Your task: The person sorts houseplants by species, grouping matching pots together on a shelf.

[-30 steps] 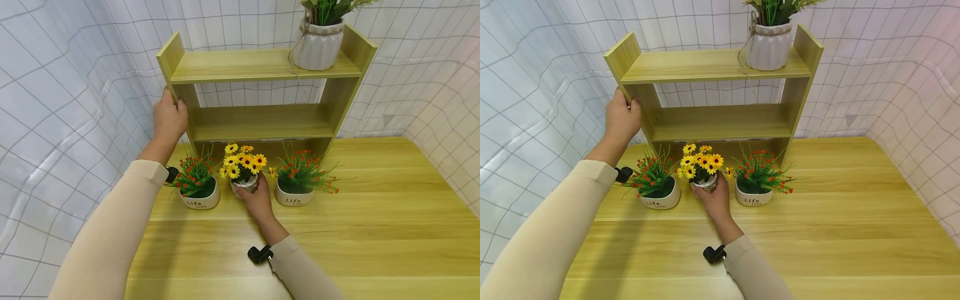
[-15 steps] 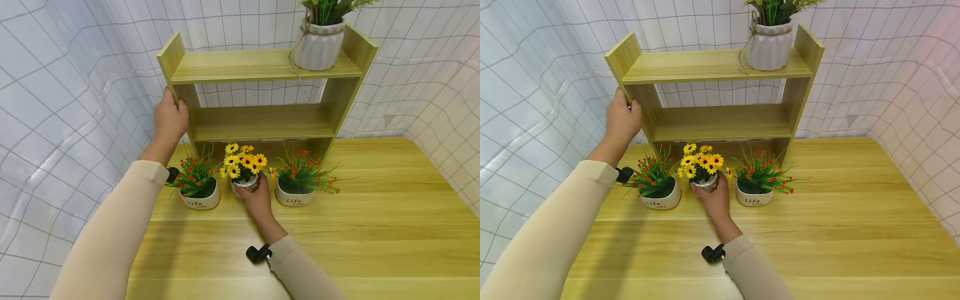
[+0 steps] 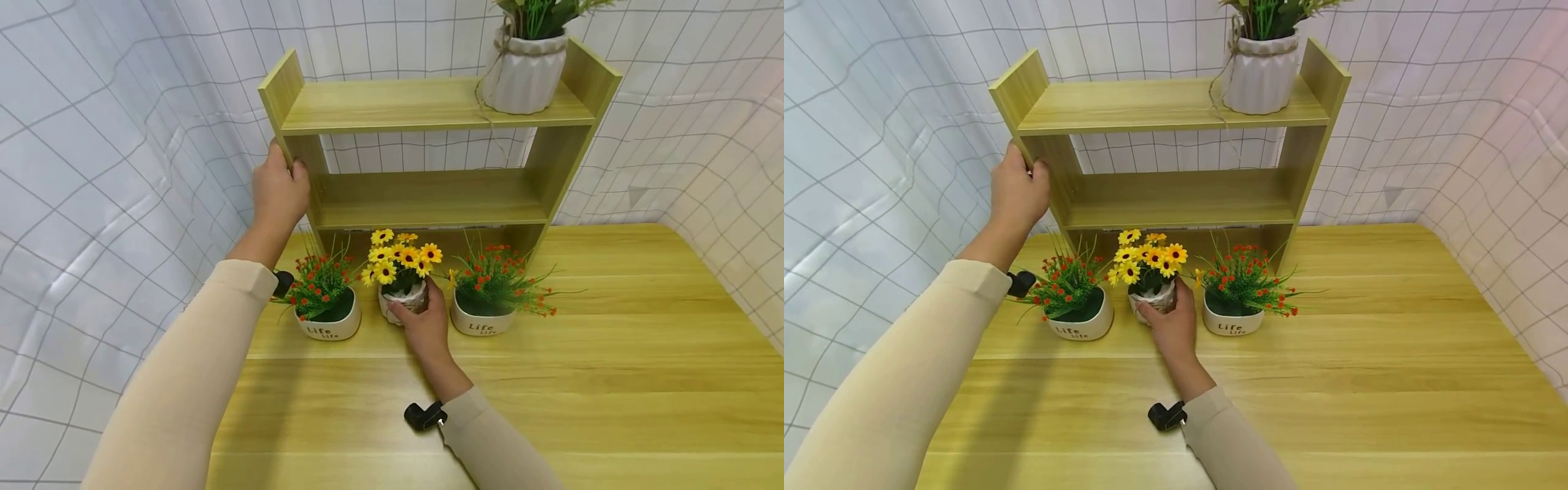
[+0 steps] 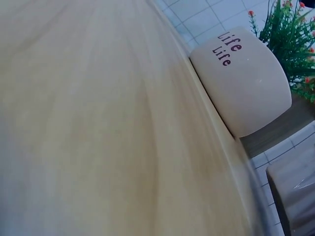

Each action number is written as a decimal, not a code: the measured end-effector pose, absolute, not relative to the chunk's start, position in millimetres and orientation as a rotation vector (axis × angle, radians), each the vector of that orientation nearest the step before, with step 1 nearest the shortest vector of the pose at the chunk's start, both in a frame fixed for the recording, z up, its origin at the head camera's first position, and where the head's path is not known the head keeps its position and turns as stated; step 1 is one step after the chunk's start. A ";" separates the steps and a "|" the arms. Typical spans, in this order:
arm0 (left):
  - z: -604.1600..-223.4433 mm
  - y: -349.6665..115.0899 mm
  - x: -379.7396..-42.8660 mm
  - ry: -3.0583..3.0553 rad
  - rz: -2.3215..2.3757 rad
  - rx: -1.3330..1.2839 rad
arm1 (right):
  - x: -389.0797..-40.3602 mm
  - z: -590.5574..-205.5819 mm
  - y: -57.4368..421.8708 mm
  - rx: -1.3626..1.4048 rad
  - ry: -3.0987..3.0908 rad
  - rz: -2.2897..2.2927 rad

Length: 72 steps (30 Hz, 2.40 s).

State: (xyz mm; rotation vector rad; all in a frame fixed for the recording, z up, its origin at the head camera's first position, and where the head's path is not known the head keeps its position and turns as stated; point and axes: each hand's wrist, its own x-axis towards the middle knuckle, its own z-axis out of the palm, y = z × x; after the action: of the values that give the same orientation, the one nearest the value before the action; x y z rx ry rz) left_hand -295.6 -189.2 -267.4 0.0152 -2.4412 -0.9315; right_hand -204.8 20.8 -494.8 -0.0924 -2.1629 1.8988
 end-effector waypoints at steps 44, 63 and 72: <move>-265.4 -188.8 -295.0 -2.438 -0.919 0.012 | -152.6 -404.9 43.4 0.177 -1.809 2.060; -269.5 -192.7 -291.3 -2.450 -0.933 0.014 | -156.2 -373.6 55.1 0.237 -1.764 2.010; -267.9 -191.6 -292.2 -2.455 -0.932 0.011 | -161.7 -351.2 60.9 0.256 -1.792 1.926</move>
State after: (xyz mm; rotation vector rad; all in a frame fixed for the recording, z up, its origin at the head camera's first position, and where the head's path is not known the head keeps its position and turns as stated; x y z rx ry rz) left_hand -292.2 -191.6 -267.9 0.0112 -2.4553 -0.9320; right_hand -161.7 60.9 -351.2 0.2563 -1.7923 1.9259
